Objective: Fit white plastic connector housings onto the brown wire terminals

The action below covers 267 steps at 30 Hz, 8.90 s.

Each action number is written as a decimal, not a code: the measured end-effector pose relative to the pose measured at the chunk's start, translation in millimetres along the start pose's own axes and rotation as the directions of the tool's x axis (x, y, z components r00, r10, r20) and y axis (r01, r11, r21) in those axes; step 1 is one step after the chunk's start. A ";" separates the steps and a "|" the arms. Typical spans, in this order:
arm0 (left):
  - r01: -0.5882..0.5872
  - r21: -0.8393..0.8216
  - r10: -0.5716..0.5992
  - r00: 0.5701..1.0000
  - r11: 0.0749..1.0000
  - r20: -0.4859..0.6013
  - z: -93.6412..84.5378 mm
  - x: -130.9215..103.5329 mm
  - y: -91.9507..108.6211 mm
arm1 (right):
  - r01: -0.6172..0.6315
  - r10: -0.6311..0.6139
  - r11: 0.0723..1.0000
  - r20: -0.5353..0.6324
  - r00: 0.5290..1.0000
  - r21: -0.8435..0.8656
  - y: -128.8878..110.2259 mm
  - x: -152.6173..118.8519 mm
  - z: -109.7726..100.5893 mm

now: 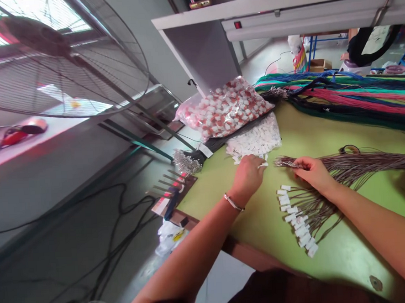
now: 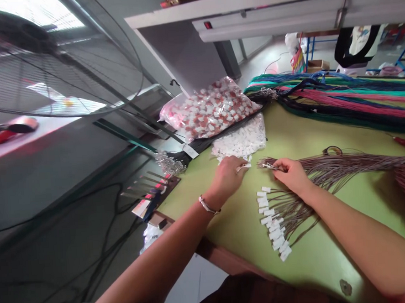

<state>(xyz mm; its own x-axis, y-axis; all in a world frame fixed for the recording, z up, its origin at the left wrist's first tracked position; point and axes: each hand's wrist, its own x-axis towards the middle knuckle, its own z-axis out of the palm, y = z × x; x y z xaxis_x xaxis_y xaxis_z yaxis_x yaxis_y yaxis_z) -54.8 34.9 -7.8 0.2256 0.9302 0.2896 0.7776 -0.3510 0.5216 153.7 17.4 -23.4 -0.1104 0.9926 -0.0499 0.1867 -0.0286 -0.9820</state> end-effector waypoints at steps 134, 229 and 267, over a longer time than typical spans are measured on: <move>0.429 -0.762 -0.179 0.902 0.485 0.393 39.9 -8.9 20.5 | 0.244 -0.259 0.781 0.057 0.964 -0.575 -5.1 -6.7 2.4; -0.195 0.025 0.190 0.973 0.981 0.133 -14.3 -26.0 -51.0 | -0.053 0.046 0.998 0.264 0.963 0.020 -9.1 -4.0 -8.7; 0.473 -0.829 -0.205 0.880 0.297 0.429 40.5 -12.8 31.7 | 0.153 -0.161 0.946 -0.003 0.987 -0.286 -4.0 -6.4 1.9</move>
<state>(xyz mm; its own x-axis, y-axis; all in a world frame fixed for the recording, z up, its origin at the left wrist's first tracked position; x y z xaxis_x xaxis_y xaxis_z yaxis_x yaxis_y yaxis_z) -9.3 16.1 -27.5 0.2909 0.9365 -0.1960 -0.1488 0.2466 0.9576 151.8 11.0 -19.5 -0.1359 0.9847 0.1093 0.4391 0.1587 -0.8843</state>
